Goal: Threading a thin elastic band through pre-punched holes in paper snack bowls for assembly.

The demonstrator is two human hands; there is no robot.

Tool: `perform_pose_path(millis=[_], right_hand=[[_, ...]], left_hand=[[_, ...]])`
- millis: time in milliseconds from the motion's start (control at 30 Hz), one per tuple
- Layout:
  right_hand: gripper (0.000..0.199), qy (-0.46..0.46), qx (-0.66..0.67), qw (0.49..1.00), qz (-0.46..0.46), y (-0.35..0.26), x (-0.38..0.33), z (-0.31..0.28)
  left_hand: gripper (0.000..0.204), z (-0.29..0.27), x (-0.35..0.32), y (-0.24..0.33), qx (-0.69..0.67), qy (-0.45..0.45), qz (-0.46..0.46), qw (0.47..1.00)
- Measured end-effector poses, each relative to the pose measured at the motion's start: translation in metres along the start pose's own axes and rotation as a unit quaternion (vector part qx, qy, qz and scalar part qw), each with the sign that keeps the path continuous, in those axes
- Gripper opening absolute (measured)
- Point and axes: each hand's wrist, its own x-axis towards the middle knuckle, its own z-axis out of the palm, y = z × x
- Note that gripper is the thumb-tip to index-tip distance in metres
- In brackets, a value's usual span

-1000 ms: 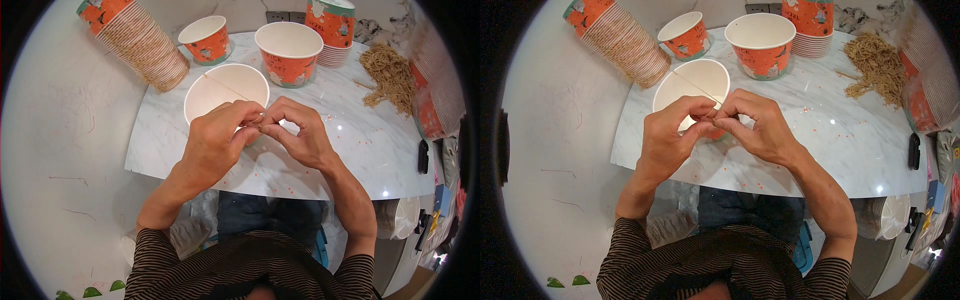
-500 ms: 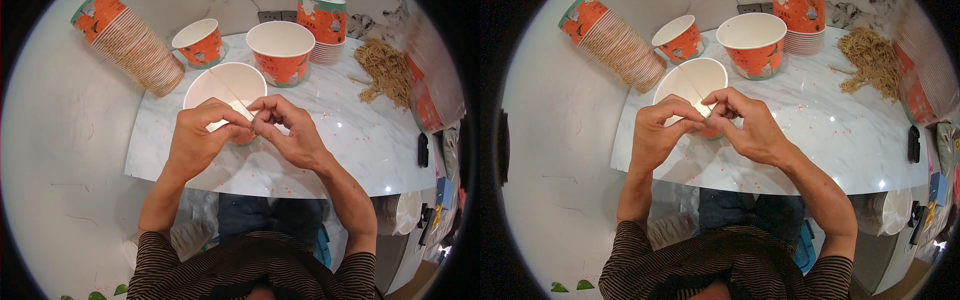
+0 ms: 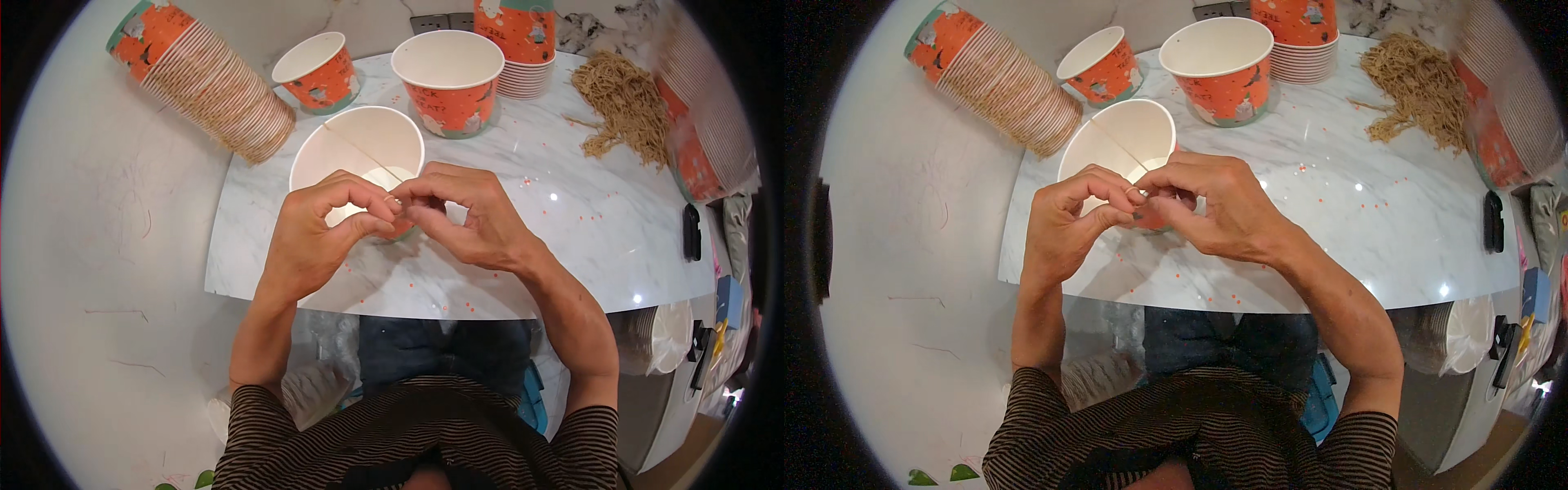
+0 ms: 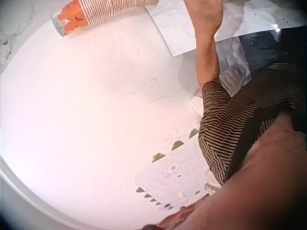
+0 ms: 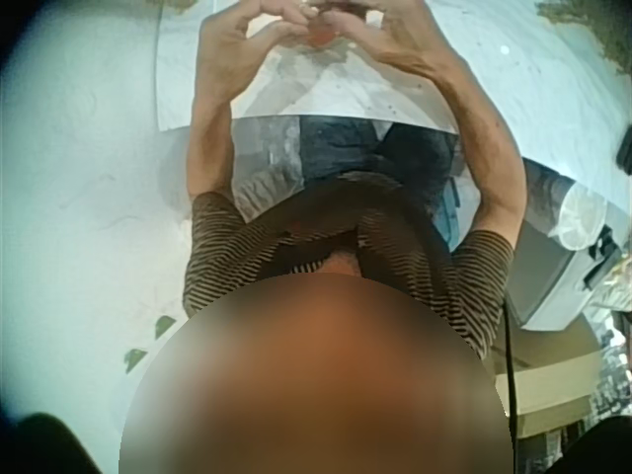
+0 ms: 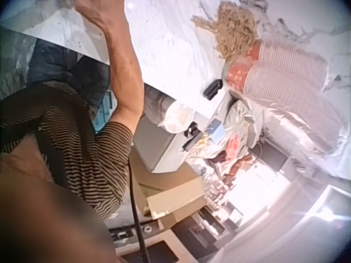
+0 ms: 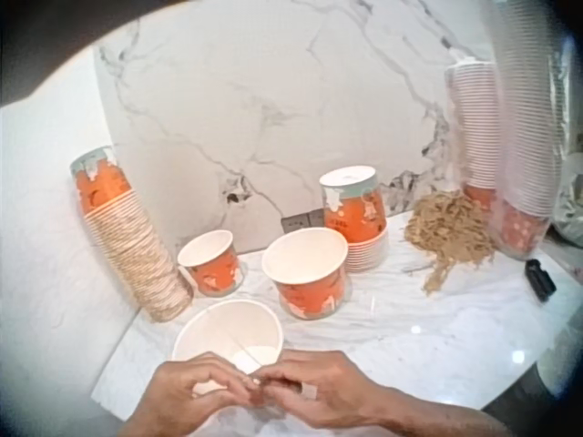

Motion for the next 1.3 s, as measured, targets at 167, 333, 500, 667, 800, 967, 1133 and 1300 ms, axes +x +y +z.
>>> perform_pose_path(millis=[167, 333, 500, 667, 800, 967, 1133, 1300], right_hand=[[0.015, -0.004, 0.041, 0.998, 0.047, -0.003, -0.002, 0.003], [0.008, 0.025, 0.098, 0.991, 0.083, 0.001, -0.005, 0.006], [0.006, 0.052, 0.03, 0.998, 0.027, 0.0, -0.004, 0.008], [0.008, 0.018, -0.033, 0.999, -0.006, 0.003, -0.006, 0.008], [0.011, -0.008, -0.037, 0.999, -0.013, 0.004, -0.007, 0.008], [0.011, -0.005, -0.019, 1.0, 0.022, 0.002, -0.007, 0.008], [0.01, -0.008, -0.007, 0.999, 0.032, 0.001, -0.007, 0.007], [0.008, -0.005, 0.026, 0.998, 0.06, 0.001, -0.007, 0.008]], left_hand=[[0.007, 0.001, 0.0, 0.005, 0.042, -0.026, 0.021, 0.999], [0.005, 0.005, 0.0, 0.006, 0.027, -0.013, 0.012, 0.999], [0.003, 0.005, 0.0, 0.003, 0.051, 0.018, 0.001, 0.999], [0.01, 0.008, 0.002, -0.006, 0.041, 0.062, -0.002, 0.997], [0.014, 0.014, 0.003, 0.002, 0.062, 0.111, -0.042, 0.991], [0.009, 0.012, -0.001, 0.0, 0.154, 0.099, 0.033, 0.983], [0.009, 0.01, 0.0, -0.006, 0.208, 0.088, 0.11, 0.968], [0.011, 0.008, 0.001, -0.003, 0.24, 0.056, 0.152, 0.957]])
